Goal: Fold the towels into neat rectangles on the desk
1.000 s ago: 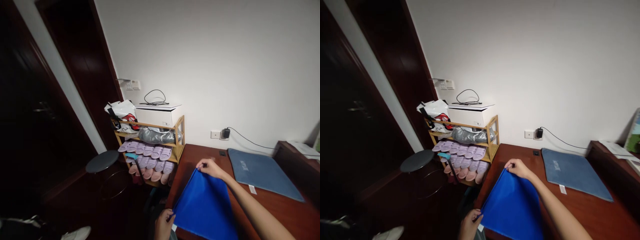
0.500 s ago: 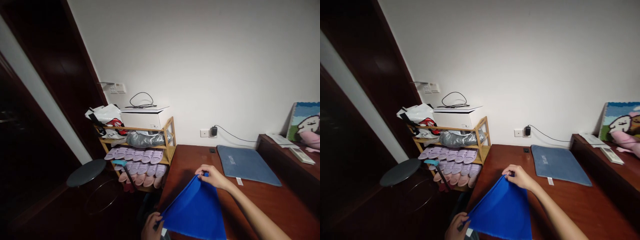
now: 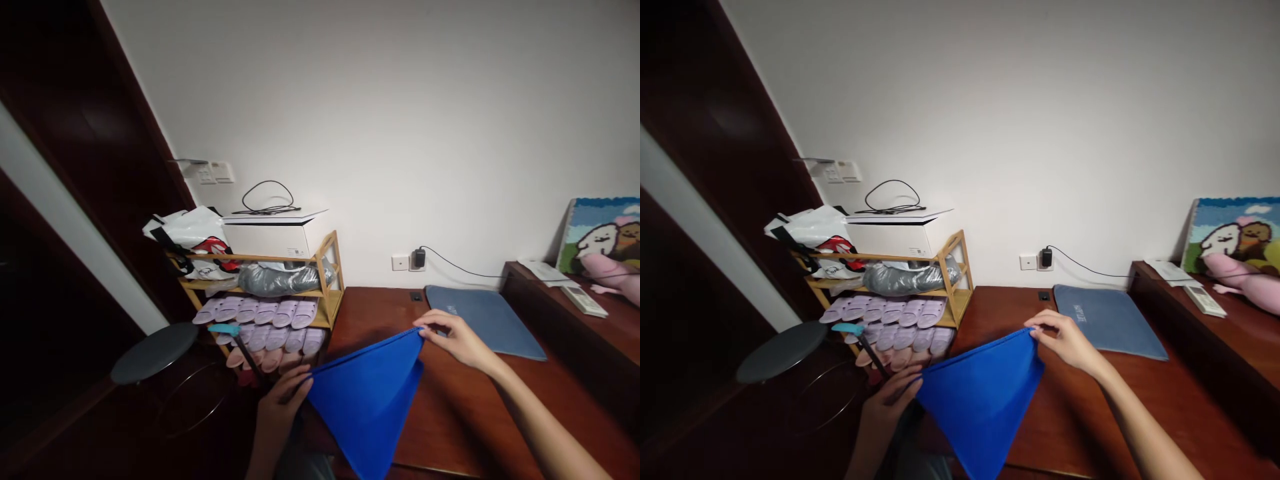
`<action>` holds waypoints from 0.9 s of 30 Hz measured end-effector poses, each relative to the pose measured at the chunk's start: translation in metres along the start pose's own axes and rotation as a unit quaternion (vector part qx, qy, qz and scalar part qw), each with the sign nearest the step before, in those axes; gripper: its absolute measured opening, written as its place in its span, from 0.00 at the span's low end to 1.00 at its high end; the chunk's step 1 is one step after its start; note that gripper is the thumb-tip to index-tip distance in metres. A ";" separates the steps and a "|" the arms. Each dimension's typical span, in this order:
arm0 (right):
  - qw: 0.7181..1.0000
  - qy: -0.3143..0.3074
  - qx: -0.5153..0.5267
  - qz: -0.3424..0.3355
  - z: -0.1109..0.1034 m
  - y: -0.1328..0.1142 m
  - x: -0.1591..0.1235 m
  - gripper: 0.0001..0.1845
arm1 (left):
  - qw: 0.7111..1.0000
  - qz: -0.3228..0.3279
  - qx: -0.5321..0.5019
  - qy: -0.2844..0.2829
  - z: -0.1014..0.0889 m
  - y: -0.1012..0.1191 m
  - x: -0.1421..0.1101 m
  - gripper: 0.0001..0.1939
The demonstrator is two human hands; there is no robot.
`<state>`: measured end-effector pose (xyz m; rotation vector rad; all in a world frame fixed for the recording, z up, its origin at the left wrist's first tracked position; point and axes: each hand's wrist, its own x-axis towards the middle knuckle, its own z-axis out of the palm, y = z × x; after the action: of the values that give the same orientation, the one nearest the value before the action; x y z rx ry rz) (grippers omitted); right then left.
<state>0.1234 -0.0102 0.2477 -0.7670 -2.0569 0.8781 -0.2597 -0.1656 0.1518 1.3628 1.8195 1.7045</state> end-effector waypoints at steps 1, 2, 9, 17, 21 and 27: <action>1.000 0.012 -0.001 0.004 -0.007 -0.004 -0.004 0.22 | 1.000 0.019 0.006 -0.007 -0.001 0.011 0.008 0.20; 1.000 0.023 -0.002 0.008 -0.014 -0.008 -0.008 0.22 | 0.999 0.036 0.010 -0.015 -0.001 0.022 0.016 0.18; 0.993 0.113 -0.011 0.041 -0.053 -0.029 -0.044 0.22 | 0.990 0.064 -0.018 -0.124 0.005 0.092 0.051 0.12; 0.977 0.192 -0.061 0.070 -0.082 -0.040 -0.090 0.22 | 0.971 0.128 -0.052 -0.197 0.019 0.141 0.057 0.07; 0.972 0.206 -0.094 0.067 -0.085 -0.044 -0.114 0.20 | 0.975 0.123 -0.017 -0.183 0.025 0.144 0.054 0.09; 0.954 0.260 -0.135 0.066 -0.084 -0.040 -0.157 0.18 | 0.979 0.112 -0.058 -0.159 0.012 0.129 0.038 0.10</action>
<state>0.2672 -0.1228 0.2555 -1.1562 -1.6772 0.3997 -0.2154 -0.1488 0.2786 1.7287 1.4152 1.5548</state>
